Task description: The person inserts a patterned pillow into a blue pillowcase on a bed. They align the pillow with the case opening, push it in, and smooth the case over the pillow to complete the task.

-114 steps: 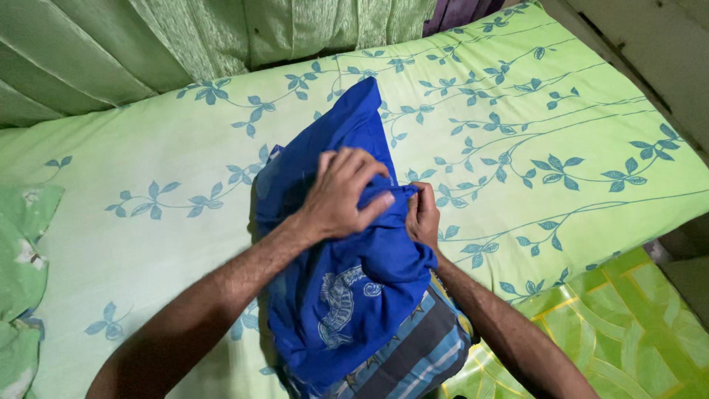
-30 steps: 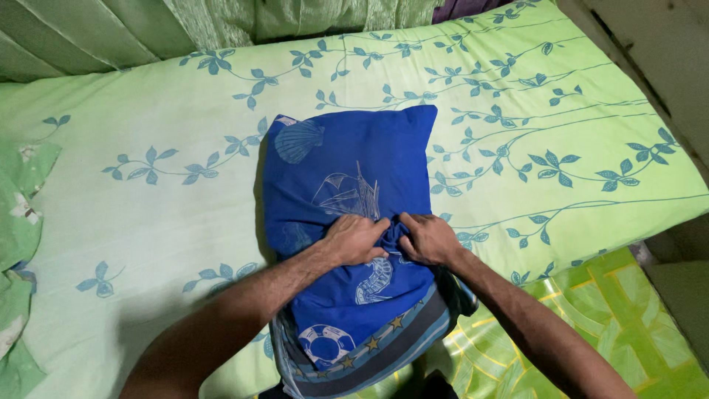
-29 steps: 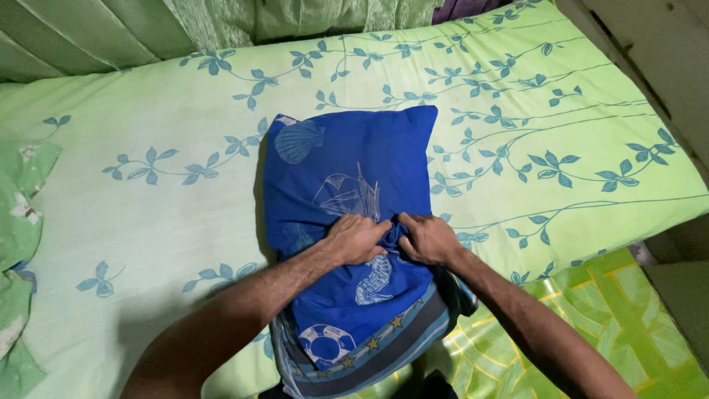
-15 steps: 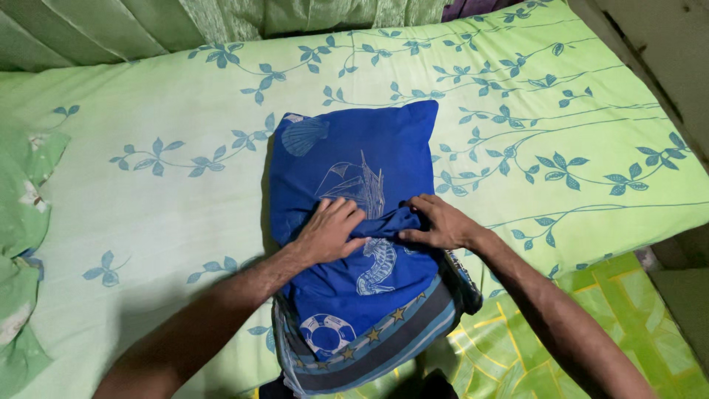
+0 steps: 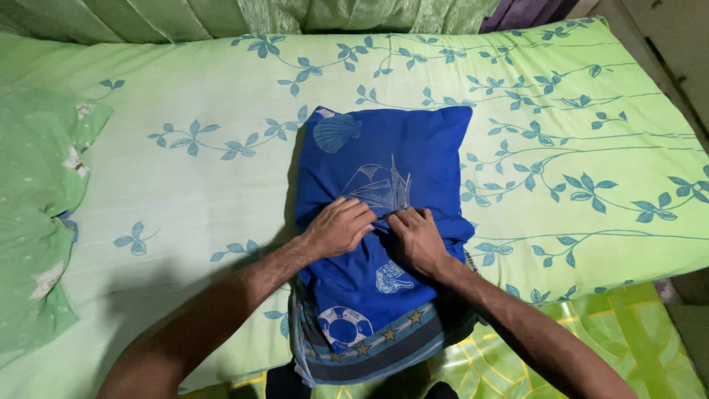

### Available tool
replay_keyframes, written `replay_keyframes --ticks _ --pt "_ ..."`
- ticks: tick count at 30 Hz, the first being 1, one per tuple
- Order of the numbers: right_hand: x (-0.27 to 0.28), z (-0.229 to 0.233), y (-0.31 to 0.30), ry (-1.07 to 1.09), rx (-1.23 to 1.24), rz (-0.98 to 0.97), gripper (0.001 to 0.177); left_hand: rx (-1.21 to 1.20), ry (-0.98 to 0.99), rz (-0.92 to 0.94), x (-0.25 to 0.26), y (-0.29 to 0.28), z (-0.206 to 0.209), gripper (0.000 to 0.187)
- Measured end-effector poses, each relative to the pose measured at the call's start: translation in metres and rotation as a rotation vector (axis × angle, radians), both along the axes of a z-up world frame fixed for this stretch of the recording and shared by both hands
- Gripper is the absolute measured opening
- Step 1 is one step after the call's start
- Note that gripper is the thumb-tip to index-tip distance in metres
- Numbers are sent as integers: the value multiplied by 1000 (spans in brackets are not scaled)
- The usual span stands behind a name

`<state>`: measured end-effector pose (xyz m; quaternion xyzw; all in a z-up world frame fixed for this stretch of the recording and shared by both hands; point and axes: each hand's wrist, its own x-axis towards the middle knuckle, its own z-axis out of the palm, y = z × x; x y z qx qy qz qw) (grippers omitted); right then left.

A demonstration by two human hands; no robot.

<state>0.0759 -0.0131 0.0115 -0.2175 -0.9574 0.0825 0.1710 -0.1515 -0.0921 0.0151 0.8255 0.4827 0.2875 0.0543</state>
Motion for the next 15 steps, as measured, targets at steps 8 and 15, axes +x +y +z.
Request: replay_keyframes --ticks 8,15 --pt "6 17 11 -104 -75 1 47 15 -54 117 -46 -36 -15 34" --pt "-21 17 17 -373 -215 -145 56 -216 -453 405 -36 -55 -61 17"
